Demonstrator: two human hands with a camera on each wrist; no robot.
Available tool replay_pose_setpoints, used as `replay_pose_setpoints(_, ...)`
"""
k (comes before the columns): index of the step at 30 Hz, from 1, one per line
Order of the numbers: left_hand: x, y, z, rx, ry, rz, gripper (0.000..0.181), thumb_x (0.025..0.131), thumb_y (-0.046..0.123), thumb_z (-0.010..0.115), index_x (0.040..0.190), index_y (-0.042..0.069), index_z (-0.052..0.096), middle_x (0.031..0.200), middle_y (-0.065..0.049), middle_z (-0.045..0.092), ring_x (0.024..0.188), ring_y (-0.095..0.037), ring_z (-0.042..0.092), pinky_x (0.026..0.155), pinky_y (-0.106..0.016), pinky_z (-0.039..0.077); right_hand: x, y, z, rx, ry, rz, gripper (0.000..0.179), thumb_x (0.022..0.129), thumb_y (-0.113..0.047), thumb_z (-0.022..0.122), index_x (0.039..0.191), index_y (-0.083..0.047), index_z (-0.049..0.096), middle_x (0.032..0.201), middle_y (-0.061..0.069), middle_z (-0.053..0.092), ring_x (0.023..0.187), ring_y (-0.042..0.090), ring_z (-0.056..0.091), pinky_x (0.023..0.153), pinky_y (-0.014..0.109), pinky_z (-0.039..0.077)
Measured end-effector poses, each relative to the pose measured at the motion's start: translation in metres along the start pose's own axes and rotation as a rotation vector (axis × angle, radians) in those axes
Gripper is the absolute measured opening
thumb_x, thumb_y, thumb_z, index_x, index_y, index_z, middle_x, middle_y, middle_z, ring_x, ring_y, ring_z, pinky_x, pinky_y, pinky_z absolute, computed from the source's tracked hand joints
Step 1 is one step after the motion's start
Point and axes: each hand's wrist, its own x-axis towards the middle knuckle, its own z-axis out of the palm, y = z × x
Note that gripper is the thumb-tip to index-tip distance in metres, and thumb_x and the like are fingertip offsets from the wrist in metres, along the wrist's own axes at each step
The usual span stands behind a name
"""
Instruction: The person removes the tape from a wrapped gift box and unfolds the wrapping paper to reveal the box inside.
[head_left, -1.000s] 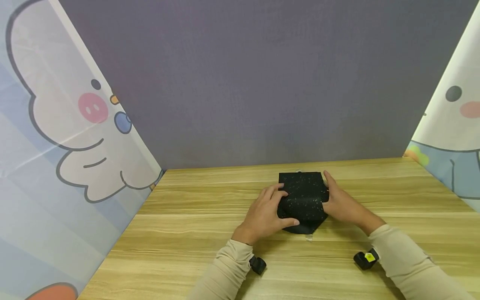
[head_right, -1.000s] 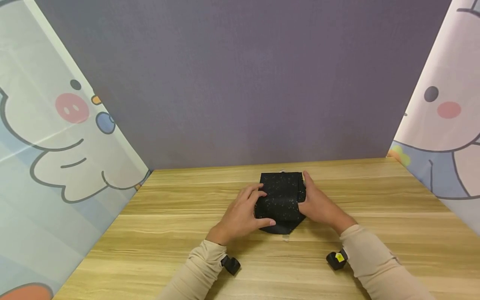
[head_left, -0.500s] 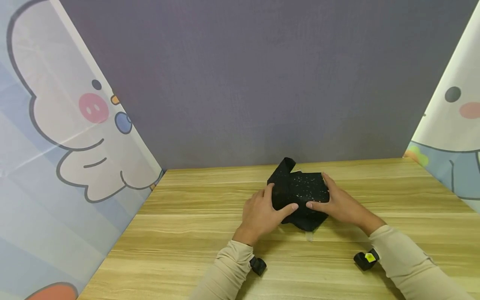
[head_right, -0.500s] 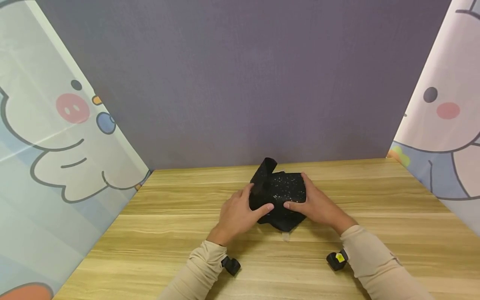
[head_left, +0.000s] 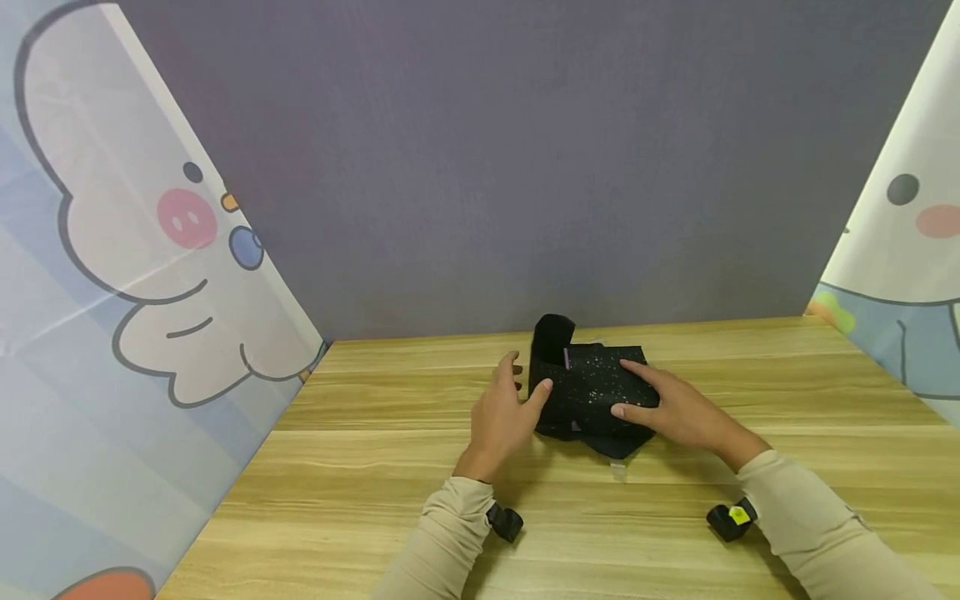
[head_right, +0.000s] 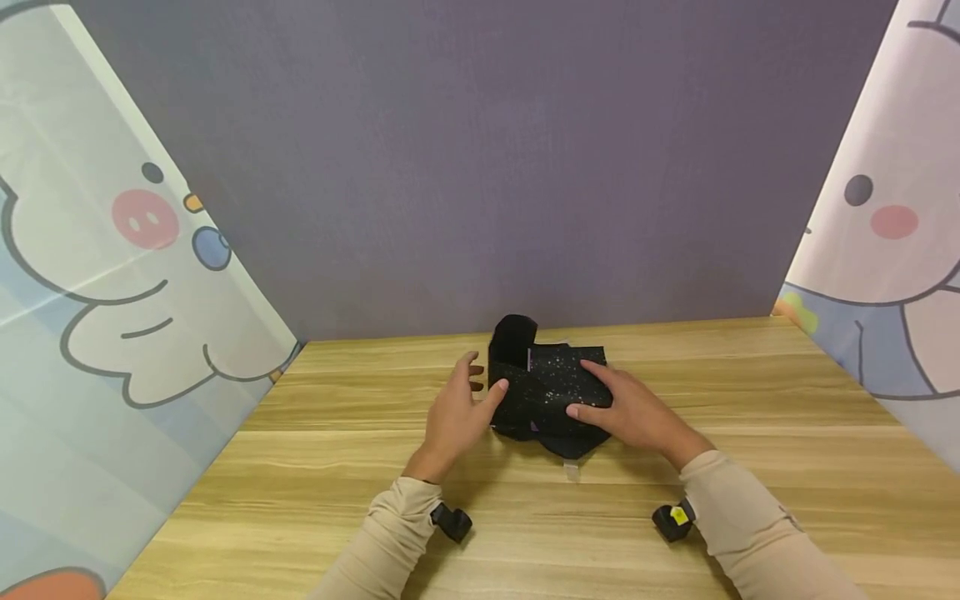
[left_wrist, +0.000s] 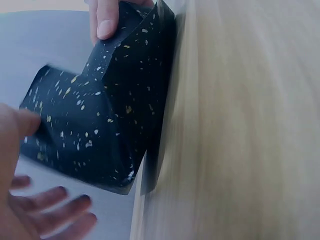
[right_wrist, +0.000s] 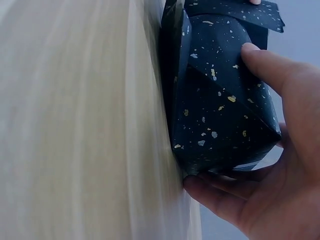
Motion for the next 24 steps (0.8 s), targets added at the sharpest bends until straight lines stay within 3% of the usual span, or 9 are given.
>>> replay_pose_setpoints(4,0.002,-0.005,-0.001,0.007,0.104,0.169,0.062,0.1,0.029,0.062,0.156,0.02,0.036,0.146,-0.009,0.048,0.095,-0.024,0.066,0.062,-0.036,0.052,0.0,-0.001,0.001,0.0,-0.009,0.01,0.091,0.092,-0.06,0.063,0.157,-0.005,0.031,0.154,0.033,0.03,0.138,0.055,0.029,0.103,0.072,0.029)
replay_pose_setpoints(6,0.004,-0.008,-0.003,0.023,0.149,0.25,0.058,0.098,0.02,0.064,0.152,0.02,0.044,0.15,-0.01,0.043,0.102,-0.026,0.063,0.053,-0.032,0.048,0.001,-0.002,0.001,0.0,-0.008,0.013,0.091,0.092,-0.06,0.063,0.157,-0.005,0.031,0.154,0.033,0.03,0.138,0.055,0.029,0.103,0.072,0.029)
replay_pose_setpoints(8,0.006,-0.012,-0.006,0.028,0.186,0.318,0.049,0.094,0.013,0.066,0.143,0.015,0.056,0.152,-0.012,0.041,0.109,-0.028,0.059,0.053,-0.03,0.045,0.001,-0.003,0.001,-0.001,-0.006,0.015,0.091,0.092,-0.06,0.063,0.157,-0.005,0.031,0.154,0.034,0.029,0.138,0.056,0.029,0.103,0.072,0.029)
replay_pose_setpoints(10,0.009,-0.016,-0.011,0.041,0.215,0.377,0.036,0.09,0.01,0.066,0.126,0.011,0.068,0.151,-0.012,0.044,0.129,-0.033,0.048,0.068,-0.033,0.052,0.001,-0.003,0.001,-0.002,-0.005,0.016,0.09,0.093,-0.059,0.064,0.157,-0.005,0.031,0.153,0.034,0.03,0.137,0.056,0.03,0.103,0.073,0.029)
replay_pose_setpoints(13,0.013,-0.022,-0.021,0.063,0.233,0.419,0.021,0.09,0.012,0.062,0.105,0.009,0.076,0.142,-0.012,0.055,0.129,-0.034,0.049,0.092,-0.045,0.05,0.0,-0.003,0.001,-0.003,-0.006,0.02,0.09,0.093,-0.06,0.063,0.158,-0.006,0.031,0.153,0.034,0.03,0.137,0.056,0.03,0.102,0.073,0.03)
replay_pose_setpoints(15,0.015,-0.025,-0.029,0.09,0.234,0.4,0.024,0.097,0.019,0.057,0.099,0.009,0.079,0.132,-0.011,0.063,0.125,-0.034,0.054,0.1,-0.051,0.046,0.0,-0.003,0.0,-0.003,-0.007,0.023,0.089,0.093,-0.06,0.063,0.158,-0.007,0.031,0.154,0.034,0.03,0.137,0.056,0.03,0.102,0.073,0.03)
replay_pose_setpoints(17,0.017,-0.028,-0.037,0.115,0.234,0.349,0.037,0.104,0.029,0.05,0.096,0.01,0.08,0.121,-0.011,0.069,0.116,-0.031,0.06,0.096,-0.05,0.048,0.0,-0.002,0.0,-0.002,-0.008,0.027,0.089,0.093,-0.06,0.063,0.158,-0.007,0.031,0.154,0.033,0.029,0.137,0.056,0.03,0.102,0.073,0.03)
replay_pose_setpoints(21,0.018,-0.035,-0.049,0.151,0.201,0.191,0.051,0.108,0.042,0.041,0.086,0.013,0.077,0.09,-0.005,0.071,0.085,-0.025,0.065,0.074,-0.042,0.053,-0.001,-0.002,0.0,0.002,-0.01,0.027,0.089,0.093,-0.059,0.063,0.158,-0.007,0.03,0.153,0.033,0.029,0.137,0.055,0.031,0.102,0.073,0.031)
replay_pose_setpoints(24,0.018,-0.04,-0.055,0.159,0.085,0.033,0.052,0.109,0.041,0.04,0.075,0.013,0.068,0.068,-0.005,0.06,0.062,-0.024,0.056,0.057,-0.037,0.043,-0.001,-0.002,0.001,0.002,-0.012,0.026,0.089,0.094,-0.059,0.063,0.158,-0.007,0.03,0.154,0.033,0.029,0.137,0.055,0.03,0.102,0.073,0.031)
